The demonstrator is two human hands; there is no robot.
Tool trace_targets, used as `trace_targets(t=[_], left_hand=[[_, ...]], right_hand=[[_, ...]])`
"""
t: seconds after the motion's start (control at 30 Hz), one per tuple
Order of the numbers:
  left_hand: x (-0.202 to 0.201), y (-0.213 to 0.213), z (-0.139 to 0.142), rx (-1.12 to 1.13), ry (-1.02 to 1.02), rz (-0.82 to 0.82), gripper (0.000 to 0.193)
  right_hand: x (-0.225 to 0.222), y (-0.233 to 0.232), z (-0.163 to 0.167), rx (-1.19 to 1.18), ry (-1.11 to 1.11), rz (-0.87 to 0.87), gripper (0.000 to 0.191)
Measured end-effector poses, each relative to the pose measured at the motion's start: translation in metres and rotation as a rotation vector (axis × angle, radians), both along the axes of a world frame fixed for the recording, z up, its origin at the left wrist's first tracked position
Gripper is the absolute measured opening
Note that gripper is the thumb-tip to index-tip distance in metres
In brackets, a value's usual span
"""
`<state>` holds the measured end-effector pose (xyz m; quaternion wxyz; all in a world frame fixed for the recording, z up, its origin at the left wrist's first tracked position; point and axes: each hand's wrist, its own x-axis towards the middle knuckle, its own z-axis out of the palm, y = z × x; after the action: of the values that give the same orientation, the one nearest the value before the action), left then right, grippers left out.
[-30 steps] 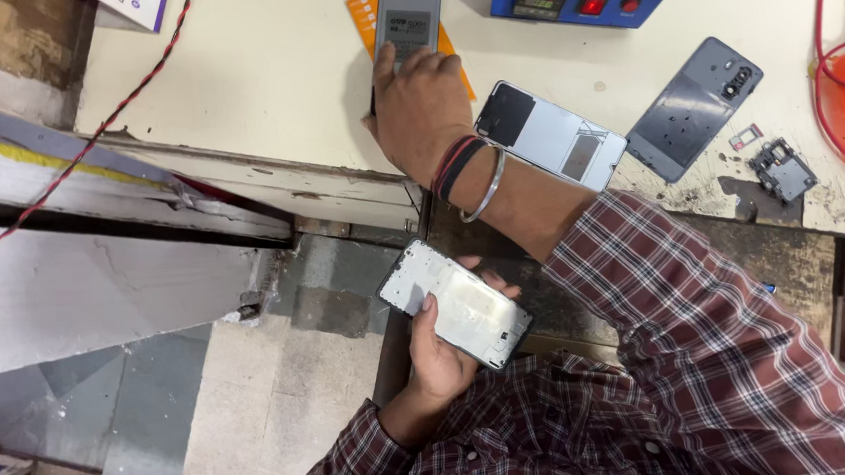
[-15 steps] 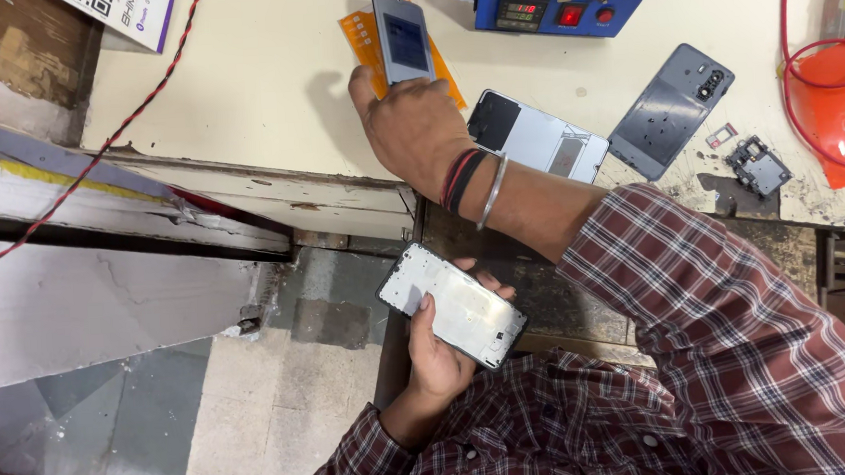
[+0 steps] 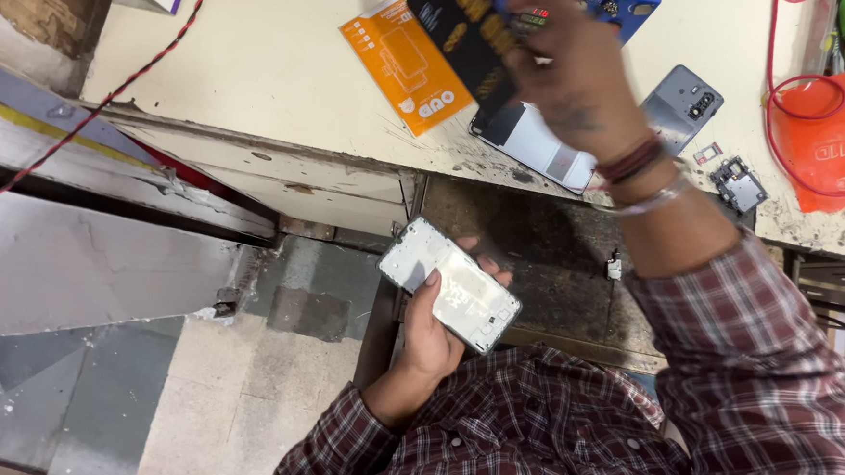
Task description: The person presses a phone on the bench, opens it to expose the internal battery, peels the backing from a new battery and presses it into the phone. They then take a new back cover, peel its adhesive liner and align it onto the phone body.
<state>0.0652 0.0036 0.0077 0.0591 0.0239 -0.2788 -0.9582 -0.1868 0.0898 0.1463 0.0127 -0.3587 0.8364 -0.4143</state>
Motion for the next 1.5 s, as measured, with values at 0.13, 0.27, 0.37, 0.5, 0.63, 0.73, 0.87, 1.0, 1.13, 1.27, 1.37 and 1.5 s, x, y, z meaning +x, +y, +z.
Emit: trace_targets(t=[0.13,0.27,0.37,0.5,0.63,0.73,0.87,1.0,1.13,1.27,1.37,1.5], left_hand=[[-0.01,-0.002,0.011,-0.025,0.064,-0.035,0.06],[-0.022,0.001,0.028,-0.049,0.072,-0.099,0.06],[-0.029,0.007,0.039,-0.019,0.086,-0.18,0.06],[-0.034,0.017,0.047,0.0,0.09,-0.274,0.058],[-0.034,0.024,0.052,-0.015,0.048,-0.311,0.059],[-0.033,0.028,0.054,-0.037,0.044,-0.31,0.059],[-0.035,0.031,0.053,-0.122,0.055,-0.307,0.059],[-0.036,0.03,0.051,-0.251,0.068,-0.291,0.062],[-0.04,0.028,0.048,-0.208,0.096,-0.273,0.067],[-0.04,0.037,0.044,-0.102,0.015,-0.215,0.074],[-0.039,0.041,0.042,-0.043,-0.089,-0.168,0.08],[-0.041,0.045,0.038,-0.026,-0.128,-0.087,0.083]], right_hand=[[0.024,0.068,0.006,-0.55,-0.745,0.141,0.039],[0.063,0.111,-0.011,-0.748,-1.065,0.236,0.044],[0.09,0.138,-0.028,-0.749,-1.042,0.07,0.046],[0.11,0.164,-0.045,-0.688,-0.932,-0.019,0.04],[0.118,0.172,-0.048,-0.656,-0.868,-0.106,0.04],[0.125,0.172,-0.046,-0.653,-0.801,-0.165,0.037],[0.137,0.169,-0.045,-0.616,-0.62,-0.229,0.034],[0.152,0.171,-0.037,-0.579,-0.493,-0.278,0.033],[0.167,0.172,-0.026,-0.667,-0.6,-0.262,0.038],[0.183,0.17,-0.028,-0.643,-0.682,-0.129,0.035],[0.19,0.169,-0.036,-0.592,-0.74,-0.118,0.039],[0.193,0.168,-0.042,-0.517,-0.772,-0.138,0.04]])
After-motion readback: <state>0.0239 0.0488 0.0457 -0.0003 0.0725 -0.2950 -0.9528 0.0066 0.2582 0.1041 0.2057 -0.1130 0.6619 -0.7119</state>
